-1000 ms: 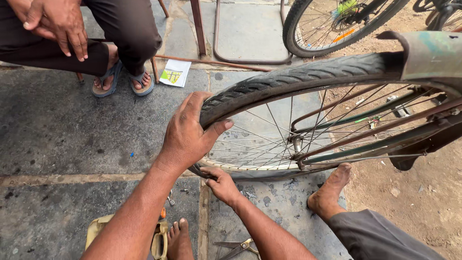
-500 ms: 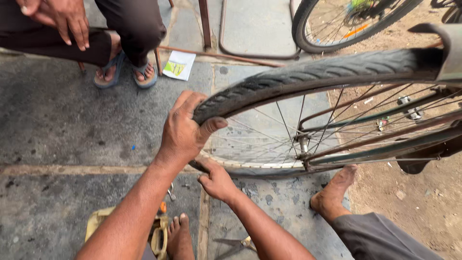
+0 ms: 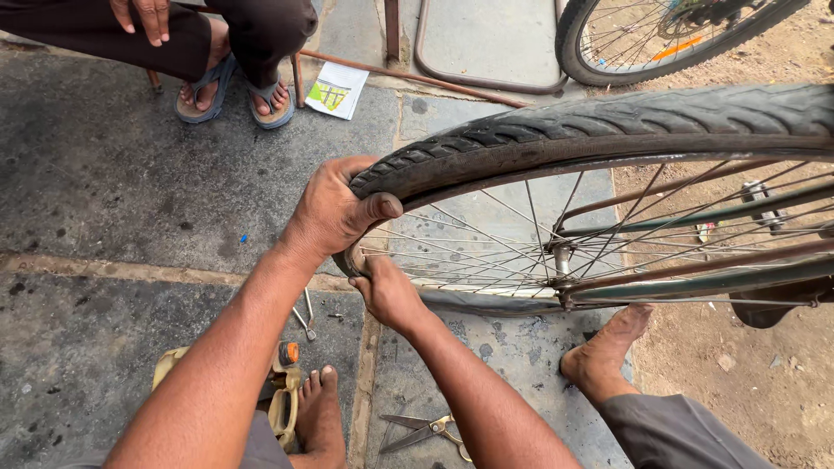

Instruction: The person uses a metal tire lever to pry the tire bead off the bicycle rim. They work around the circumference of the wheel, lifting the tire away from the rim to remove it.

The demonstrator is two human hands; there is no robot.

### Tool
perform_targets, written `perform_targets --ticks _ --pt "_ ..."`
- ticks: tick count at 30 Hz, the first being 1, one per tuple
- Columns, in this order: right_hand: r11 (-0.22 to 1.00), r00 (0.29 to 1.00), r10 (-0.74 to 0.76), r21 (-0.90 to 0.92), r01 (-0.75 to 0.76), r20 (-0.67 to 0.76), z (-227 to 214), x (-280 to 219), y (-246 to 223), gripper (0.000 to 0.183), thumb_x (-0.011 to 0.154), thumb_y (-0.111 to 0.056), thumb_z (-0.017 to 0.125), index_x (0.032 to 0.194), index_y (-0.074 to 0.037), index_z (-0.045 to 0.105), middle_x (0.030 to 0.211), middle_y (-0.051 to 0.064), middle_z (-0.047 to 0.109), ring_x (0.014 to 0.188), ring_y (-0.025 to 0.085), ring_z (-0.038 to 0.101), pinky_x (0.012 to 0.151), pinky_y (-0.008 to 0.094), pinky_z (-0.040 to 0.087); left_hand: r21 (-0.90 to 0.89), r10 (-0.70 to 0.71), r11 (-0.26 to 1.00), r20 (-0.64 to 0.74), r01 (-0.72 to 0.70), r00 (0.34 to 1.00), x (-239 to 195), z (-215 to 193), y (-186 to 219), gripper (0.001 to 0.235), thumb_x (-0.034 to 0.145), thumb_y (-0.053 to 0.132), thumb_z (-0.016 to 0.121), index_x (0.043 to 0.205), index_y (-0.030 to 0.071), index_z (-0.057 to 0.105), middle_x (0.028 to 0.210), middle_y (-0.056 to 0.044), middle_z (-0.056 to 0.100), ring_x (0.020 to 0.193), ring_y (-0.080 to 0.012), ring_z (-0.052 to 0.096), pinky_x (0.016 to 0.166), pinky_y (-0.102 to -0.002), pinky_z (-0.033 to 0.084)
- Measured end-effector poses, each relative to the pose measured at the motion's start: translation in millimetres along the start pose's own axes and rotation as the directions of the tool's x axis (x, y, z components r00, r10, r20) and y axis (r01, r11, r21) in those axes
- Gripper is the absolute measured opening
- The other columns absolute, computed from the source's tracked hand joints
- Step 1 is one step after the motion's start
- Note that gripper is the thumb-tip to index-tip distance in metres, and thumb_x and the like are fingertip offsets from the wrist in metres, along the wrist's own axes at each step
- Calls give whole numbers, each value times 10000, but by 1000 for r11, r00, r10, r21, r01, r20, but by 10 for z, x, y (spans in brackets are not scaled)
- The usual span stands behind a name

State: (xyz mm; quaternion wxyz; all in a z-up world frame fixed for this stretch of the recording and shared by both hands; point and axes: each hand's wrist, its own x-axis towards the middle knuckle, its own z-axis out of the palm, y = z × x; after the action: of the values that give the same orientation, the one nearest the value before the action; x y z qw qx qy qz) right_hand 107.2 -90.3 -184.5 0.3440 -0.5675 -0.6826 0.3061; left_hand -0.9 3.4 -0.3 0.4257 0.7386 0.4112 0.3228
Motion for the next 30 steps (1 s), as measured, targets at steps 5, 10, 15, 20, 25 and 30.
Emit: perform_targets --ticks 5,10,15,20,25,30 --pt "994 976 -104 -65 93 -189 248 -7 114 283 901 -190 721 1090 -25 591 1017 196 621 967 437 605 823 536 475 -62 18 998 53 -15 998 73 -11 -24 974 563 940 682 976 61 765 808 28 708 829 -98 671 752 -308 561" --pt "974 930 -88 -227 5 -356 428 55 -82 192 903 -135 714 1005 -59 570 977 162 588 952 400 593 821 536 470 32 -50 998 58 48 997 -12 -48 -76 997 535 926 664 1040 71 759 934 -64 723 945 -157 698 860 -331 565" --pt "970 931 -220 -169 176 -292 94 -369 14 364 907 -121 687 1240 -31 569 1173 236 594 970 403 593 832 510 499 88 134 987 -21 -131 991 -364 -50 -493 961 688 693 830 1371 52 614 1320 -146 649 1253 -233 607 1033 -378 469" --pt "906 996 69 -422 -37 61 -163 -1061 642 600 973 -172 638 1523 -126 403 1167 175 620 996 329 634 914 458 523 126 -180 969 -226 212 957 -684 316 -978 773 660 407 938 1261 42 618 1124 -114 730 1048 -194 675 925 -357 522" --pt "804 954 282 -518 -291 -98 -367 -1261 1426 859 766 -155 702 1523 -83 302 1213 247 597 1114 435 588 929 516 444 -33 -277 960 -241 277 930 -635 467 -857 506 725 391 916 1055 61 722 926 -43 785 865 -148 720 794 -330 573" --pt "975 990 127 -176 -135 -53 -57 -1098 1277 648 867 -119 641 1482 -109 437 1307 216 626 1192 410 602 1040 484 440 279 -198 921 -266 272 943 -444 230 36 545 716 452 925 1017 66 685 848 -107 749 803 -202 744 741 -376 565"
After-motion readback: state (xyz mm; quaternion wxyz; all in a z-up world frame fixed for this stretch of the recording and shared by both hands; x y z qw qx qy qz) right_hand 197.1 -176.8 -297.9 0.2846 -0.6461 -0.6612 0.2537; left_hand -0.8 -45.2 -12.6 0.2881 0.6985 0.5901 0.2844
